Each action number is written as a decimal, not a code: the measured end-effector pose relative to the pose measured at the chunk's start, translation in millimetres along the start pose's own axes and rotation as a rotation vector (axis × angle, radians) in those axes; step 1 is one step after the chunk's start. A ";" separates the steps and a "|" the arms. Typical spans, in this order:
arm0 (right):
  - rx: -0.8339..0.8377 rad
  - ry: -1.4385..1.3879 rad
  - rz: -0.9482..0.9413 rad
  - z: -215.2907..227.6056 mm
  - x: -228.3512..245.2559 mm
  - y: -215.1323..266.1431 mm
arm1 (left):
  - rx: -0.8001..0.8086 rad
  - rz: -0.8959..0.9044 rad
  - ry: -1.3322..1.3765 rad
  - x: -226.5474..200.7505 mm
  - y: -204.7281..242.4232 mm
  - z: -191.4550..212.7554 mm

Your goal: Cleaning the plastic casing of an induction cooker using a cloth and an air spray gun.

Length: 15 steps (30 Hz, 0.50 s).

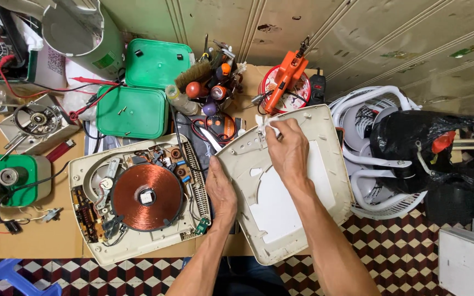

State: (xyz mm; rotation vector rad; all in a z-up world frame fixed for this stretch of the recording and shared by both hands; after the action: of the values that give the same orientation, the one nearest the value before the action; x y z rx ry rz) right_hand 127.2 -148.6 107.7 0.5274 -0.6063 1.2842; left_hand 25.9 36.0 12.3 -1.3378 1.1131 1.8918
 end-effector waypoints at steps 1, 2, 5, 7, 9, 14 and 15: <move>0.003 -0.001 0.005 -3.6 3.9 8.8 | -0.006 -0.001 0.002 2.3 -2.0 0.4; 0.059 -0.039 -0.031 -10.4 3.3 18.9 | -0.006 0.018 -0.002 6.7 -2.7 0.3; 0.020 -0.042 0.045 -25.9 5.3 35.0 | 0.003 0.108 -0.011 9.5 2.7 -1.6; -0.072 -0.019 0.166 -35.0 16.4 40.2 | 0.002 0.170 -0.018 8.7 2.9 1.2; -0.134 0.000 0.134 -40.4 16.8 43.0 | 0.007 0.055 -0.002 -1.4 1.0 0.6; -0.038 -0.134 0.225 -52.6 25.8 61.6 | 0.015 0.011 -0.031 6.3 -2.1 -0.2; -0.024 -0.134 0.266 -52.6 27.1 60.1 | 0.022 0.017 -0.013 5.3 -2.8 1.0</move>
State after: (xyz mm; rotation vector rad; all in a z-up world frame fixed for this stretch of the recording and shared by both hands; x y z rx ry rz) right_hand 79.4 -81.7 89.1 0.5284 -0.8230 1.4979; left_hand 25.9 38.1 6.6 -1.3063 1.1400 1.8922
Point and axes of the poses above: each hand's wrist, its own y-axis away from the middle knuckle, its own z-axis out of the back of the hand, x = y × z, the point moved 8 cm from there along -y, towards the middle knuckle, and after that the axes turned 6 degrees about -z, right-handed, at the moved point
